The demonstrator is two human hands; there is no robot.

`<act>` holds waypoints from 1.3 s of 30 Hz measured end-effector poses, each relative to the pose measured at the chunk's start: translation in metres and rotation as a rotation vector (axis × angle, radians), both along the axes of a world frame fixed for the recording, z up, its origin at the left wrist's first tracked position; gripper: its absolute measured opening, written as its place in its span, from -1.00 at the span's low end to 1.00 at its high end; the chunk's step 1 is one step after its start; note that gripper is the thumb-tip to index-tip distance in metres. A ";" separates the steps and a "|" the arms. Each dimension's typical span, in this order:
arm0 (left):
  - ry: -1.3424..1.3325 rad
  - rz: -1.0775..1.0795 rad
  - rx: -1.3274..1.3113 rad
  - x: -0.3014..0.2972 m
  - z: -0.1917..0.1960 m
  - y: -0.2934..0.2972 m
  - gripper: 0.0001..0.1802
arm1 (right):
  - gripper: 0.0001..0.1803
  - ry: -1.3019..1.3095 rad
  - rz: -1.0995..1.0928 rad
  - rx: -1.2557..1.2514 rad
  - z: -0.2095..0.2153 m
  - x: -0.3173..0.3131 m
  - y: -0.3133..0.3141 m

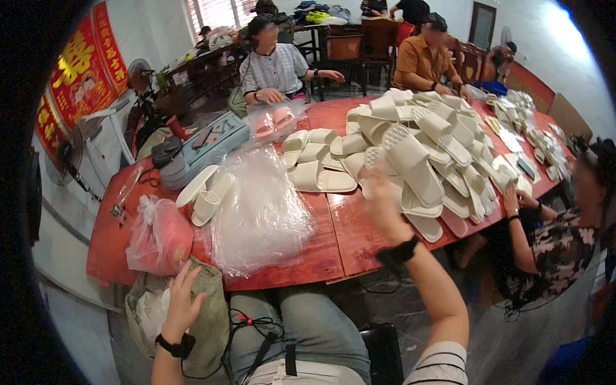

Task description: The recorder is placing finished white slippers into plastic bags and organizing them in a larger sack.

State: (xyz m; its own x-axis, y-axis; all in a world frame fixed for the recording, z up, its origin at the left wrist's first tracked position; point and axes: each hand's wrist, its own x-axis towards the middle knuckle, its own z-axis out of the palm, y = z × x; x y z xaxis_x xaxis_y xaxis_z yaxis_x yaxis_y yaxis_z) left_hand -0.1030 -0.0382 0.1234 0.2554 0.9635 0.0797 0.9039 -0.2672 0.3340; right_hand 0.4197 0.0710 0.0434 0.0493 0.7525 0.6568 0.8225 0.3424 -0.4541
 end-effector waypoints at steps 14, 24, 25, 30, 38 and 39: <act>0.284 -0.525 -0.102 0.057 -0.083 0.129 -0.24 | -0.38 -0.056 -0.436 -0.190 0.011 0.224 0.006; 0.307 -0.503 -0.217 0.060 -0.108 0.156 -0.01 | -0.34 -0.076 -0.409 -0.292 0.024 0.236 0.062; 0.309 -0.490 -0.203 0.059 -0.110 0.156 -0.02 | -0.41 -0.046 -0.423 -0.263 0.030 0.225 0.065; 0.269 -0.446 -0.137 0.071 -0.128 0.156 -0.15 | -0.56 0.246 -0.363 0.179 0.060 0.153 0.047; 0.120 -0.462 -0.129 0.092 -0.148 0.159 -0.37 | -0.70 0.379 0.031 -0.052 0.058 -0.041 0.011; 0.104 -0.479 -0.108 0.097 -0.149 0.160 -0.37 | -0.72 0.218 0.003 -0.003 0.038 -0.053 0.014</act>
State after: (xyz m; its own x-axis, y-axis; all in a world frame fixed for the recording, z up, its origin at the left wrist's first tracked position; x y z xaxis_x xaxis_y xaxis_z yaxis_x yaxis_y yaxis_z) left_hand -0.0063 0.1218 -0.0255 0.6721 0.7377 -0.0636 0.7184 -0.6290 0.2970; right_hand 0.3669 0.0850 0.0811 0.1878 0.7551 0.6282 0.7033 0.3431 -0.6226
